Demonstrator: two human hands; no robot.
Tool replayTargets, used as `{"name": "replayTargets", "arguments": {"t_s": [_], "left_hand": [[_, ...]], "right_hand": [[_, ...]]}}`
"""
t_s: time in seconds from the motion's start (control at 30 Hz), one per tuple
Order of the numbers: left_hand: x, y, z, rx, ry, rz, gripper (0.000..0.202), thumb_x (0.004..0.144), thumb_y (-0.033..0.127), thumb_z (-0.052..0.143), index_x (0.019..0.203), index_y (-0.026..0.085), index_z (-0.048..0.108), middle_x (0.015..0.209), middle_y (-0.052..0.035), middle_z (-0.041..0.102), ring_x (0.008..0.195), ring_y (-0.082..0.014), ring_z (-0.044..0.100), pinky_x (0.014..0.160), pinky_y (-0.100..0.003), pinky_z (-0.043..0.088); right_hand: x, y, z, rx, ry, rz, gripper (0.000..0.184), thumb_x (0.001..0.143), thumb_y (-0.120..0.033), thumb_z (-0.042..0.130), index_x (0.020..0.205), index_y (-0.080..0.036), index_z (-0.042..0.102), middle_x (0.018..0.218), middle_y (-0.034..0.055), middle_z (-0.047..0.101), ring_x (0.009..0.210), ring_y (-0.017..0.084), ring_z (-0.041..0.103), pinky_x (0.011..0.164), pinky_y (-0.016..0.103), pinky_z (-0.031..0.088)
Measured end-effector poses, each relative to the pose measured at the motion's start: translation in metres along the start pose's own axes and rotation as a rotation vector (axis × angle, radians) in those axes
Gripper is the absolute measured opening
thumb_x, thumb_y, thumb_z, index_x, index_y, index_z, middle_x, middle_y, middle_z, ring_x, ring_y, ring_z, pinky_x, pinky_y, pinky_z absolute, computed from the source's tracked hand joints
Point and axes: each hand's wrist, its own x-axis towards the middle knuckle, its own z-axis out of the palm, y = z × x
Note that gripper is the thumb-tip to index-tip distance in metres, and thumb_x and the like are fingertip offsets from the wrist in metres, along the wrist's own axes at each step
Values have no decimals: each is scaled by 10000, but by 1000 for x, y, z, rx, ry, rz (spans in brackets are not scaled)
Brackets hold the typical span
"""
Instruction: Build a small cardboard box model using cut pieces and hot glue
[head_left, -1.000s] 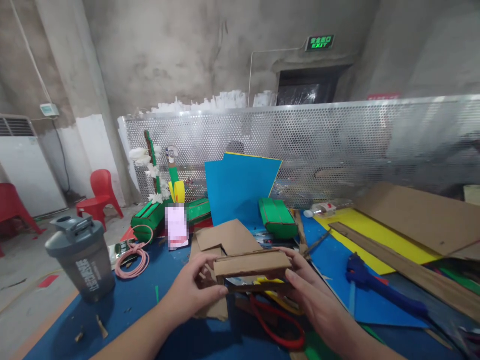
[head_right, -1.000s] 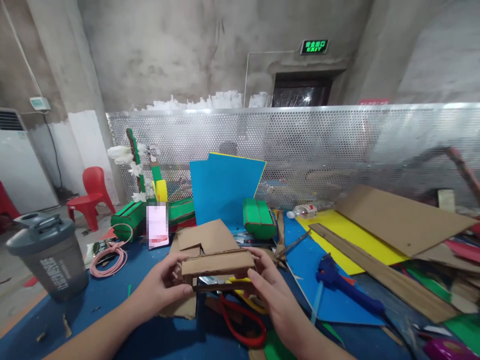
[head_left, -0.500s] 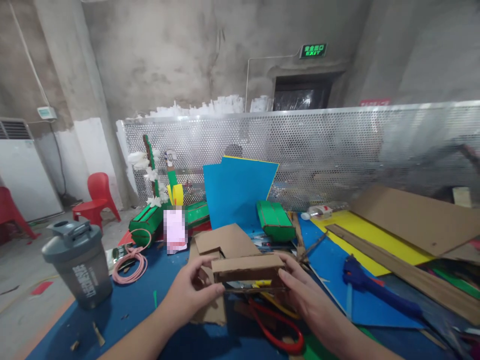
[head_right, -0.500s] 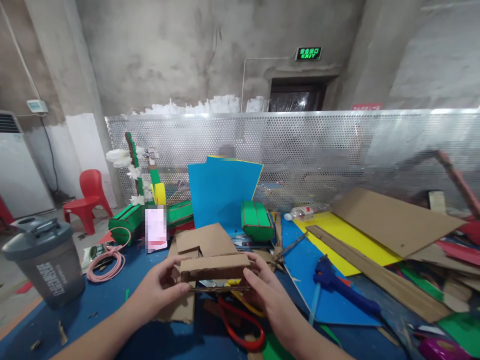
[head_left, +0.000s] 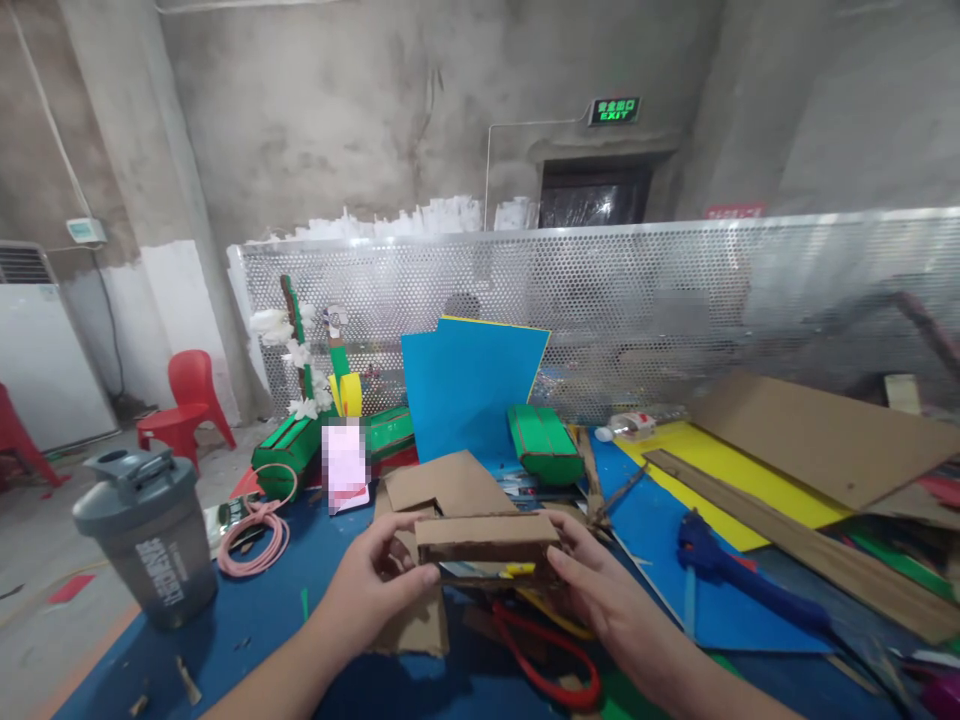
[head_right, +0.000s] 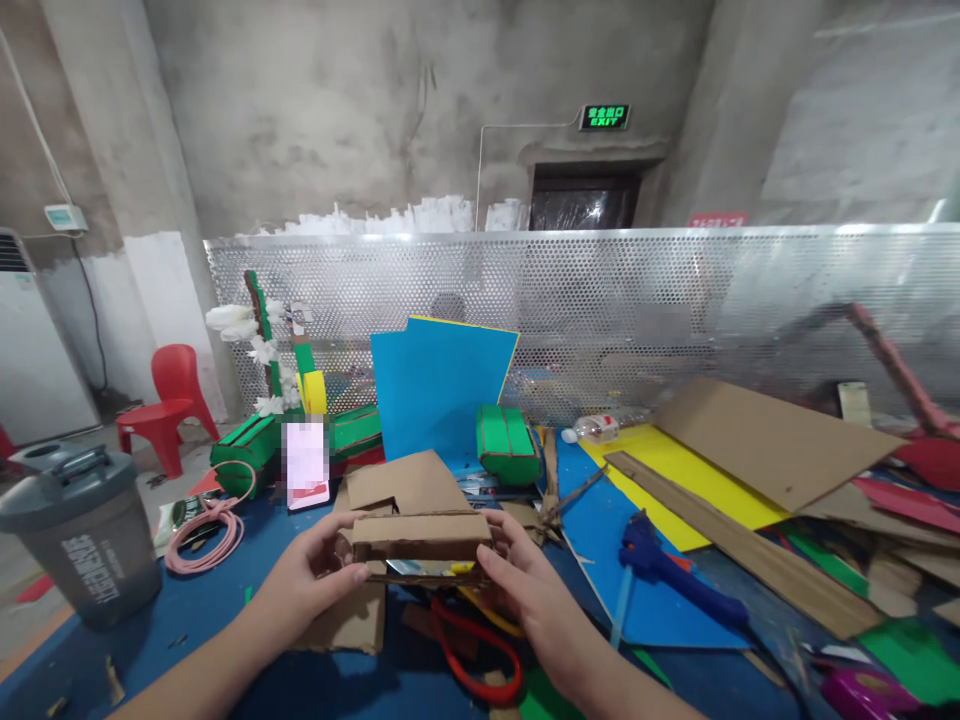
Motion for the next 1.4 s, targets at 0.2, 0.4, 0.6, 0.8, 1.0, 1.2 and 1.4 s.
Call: {"name": "replayTargets", "arguments": {"t_s": [0.2, 0.4, 0.6, 0.8, 1.0, 1.2, 1.4], "left_hand": [[1, 2, -4, -1, 13, 10, 811, 668, 613, 889, 1315, 147, 741, 733, 37, 504, 717, -159, 483, 702, -299, 376], [0, 7, -3, 27, 16, 28, 752, 683, 558, 882, 1307, 158, 752, 758, 35, 510, 713, -153, 485, 692, -292, 384], [0, -4, 1, -9, 3, -1, 771, 720, 653, 866, 1276, 139, 719, 689, 57, 459, 667, -139, 453, 651, -280, 338], [-1, -2, 3, -6, -41, -83, 894, 689, 773, 828, 1282, 118, 689, 689, 43, 510, 649, -148, 506, 649, -286, 367], [0, 3, 6, -83, -8, -119, 961, 684, 779, 834, 1362, 118, 665, 788, -25, 645, 713, -194, 603, 672, -309, 454], [-3, 9, 14, -168, 5, 1, 668, 738, 640, 863, 1210, 180, 756, 1022, -71, 742, 796, -175, 619, 719, -290, 480], [-4, 20, 17, -270, 29, -73, 664, 652, 615, 931, 1131, 171, 808, 948, -71, 768, 761, -170, 625, 695, -277, 483]], "right_hand": [[1, 0, -1, 37, -10, -16, 630, 775, -698, 850, 1254, -325, 680, 1356, 79, 740, 1139, 315, 752, 887, 405, 611], [0, 1, 0, 92, -12, 8, 619, 774, -682, 874, 1248, -341, 669, 1317, 48, 744, 1124, 294, 752, 851, 373, 601], [6, 5, 1, 43, 11, 55, 753, 686, -751, 894, 1240, -302, 654, 1246, 59, 754, 957, 259, 759, 725, 322, 578], [-2, -2, 3, 13, 4, 55, 609, 790, -682, 854, 1214, -288, 667, 1117, 28, 762, 781, 184, 709, 687, 291, 546], [-4, -10, 3, -29, 3, 86, 734, 682, -792, 868, 1154, -271, 654, 1063, 39, 764, 758, 192, 685, 700, 318, 565], [-7, -9, 0, -88, -3, 65, 687, 724, -823, 813, 1108, -270, 673, 1006, 31, 741, 797, 217, 677, 731, 348, 589], [-7, -5, -6, -139, -19, 46, 573, 826, -763, 739, 1140, -290, 665, 1105, 61, 754, 829, 235, 691, 756, 373, 611]]}}
